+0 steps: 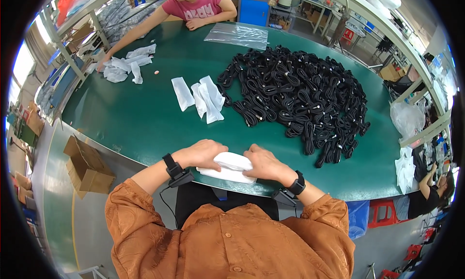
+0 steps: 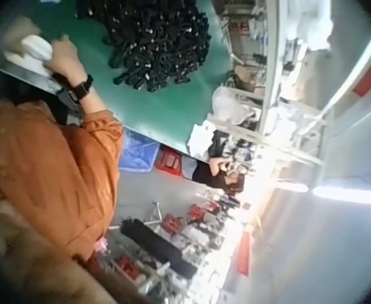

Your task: Manually wrapping small black electronic components into individual white protective paper sleeves at a workbench.

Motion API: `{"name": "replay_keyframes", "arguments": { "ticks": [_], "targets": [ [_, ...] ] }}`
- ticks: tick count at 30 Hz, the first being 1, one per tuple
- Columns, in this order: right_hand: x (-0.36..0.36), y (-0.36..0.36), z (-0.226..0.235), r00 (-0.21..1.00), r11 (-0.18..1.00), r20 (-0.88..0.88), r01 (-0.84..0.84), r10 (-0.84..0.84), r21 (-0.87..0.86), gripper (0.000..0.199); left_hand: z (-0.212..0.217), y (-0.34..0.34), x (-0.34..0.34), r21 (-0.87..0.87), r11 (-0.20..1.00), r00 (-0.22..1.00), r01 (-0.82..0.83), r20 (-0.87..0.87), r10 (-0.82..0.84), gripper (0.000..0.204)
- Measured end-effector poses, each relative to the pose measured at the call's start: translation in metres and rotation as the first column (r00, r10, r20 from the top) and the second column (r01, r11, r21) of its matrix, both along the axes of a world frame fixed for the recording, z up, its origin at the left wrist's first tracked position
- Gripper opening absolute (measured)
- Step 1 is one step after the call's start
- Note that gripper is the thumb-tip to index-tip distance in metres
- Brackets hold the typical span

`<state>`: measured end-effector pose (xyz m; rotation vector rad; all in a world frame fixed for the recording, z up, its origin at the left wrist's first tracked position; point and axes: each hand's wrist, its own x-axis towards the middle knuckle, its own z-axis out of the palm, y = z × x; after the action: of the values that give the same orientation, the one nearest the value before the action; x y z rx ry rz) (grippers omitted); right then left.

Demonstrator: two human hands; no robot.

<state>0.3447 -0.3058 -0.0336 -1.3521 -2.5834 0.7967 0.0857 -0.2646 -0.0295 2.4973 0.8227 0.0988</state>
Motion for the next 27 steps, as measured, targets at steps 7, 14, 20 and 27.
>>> {"name": "replay_keyframes", "arguments": {
  "ticks": [7, 14, 20, 27],
  "targets": [
    [-0.009, 0.005, 0.019, 0.997, 0.962, -0.063, -0.033, 0.052, 0.272, 0.031, 0.028, -0.015, -0.005, 0.025, 0.996, 0.995, -0.082, -0.059, 0.083, 0.040],
    [-0.032, 0.023, -0.007, 0.989, 0.684, 0.105, -0.147, 0.102, 0.714, 0.023, -0.006, -0.007, -0.016, 0.692, 0.718, 0.995, -0.080, 0.017, 0.095, 0.033],
    [-0.031, 0.009, -0.025, 0.968, 0.753, 0.225, -0.230, 0.111, 0.617, 0.032, -0.022, -0.028, -0.023, 0.596, 0.797, 0.986, -0.094, -0.055, 0.158, 0.037],
    [-0.010, 0.003, -0.004, 0.987, 0.928, -0.154, 0.007, 0.054, 0.372, 0.070, -0.020, -0.031, -0.037, 0.375, 0.917, 0.986, -0.134, -0.046, 0.162, 0.085]
  ]
}}
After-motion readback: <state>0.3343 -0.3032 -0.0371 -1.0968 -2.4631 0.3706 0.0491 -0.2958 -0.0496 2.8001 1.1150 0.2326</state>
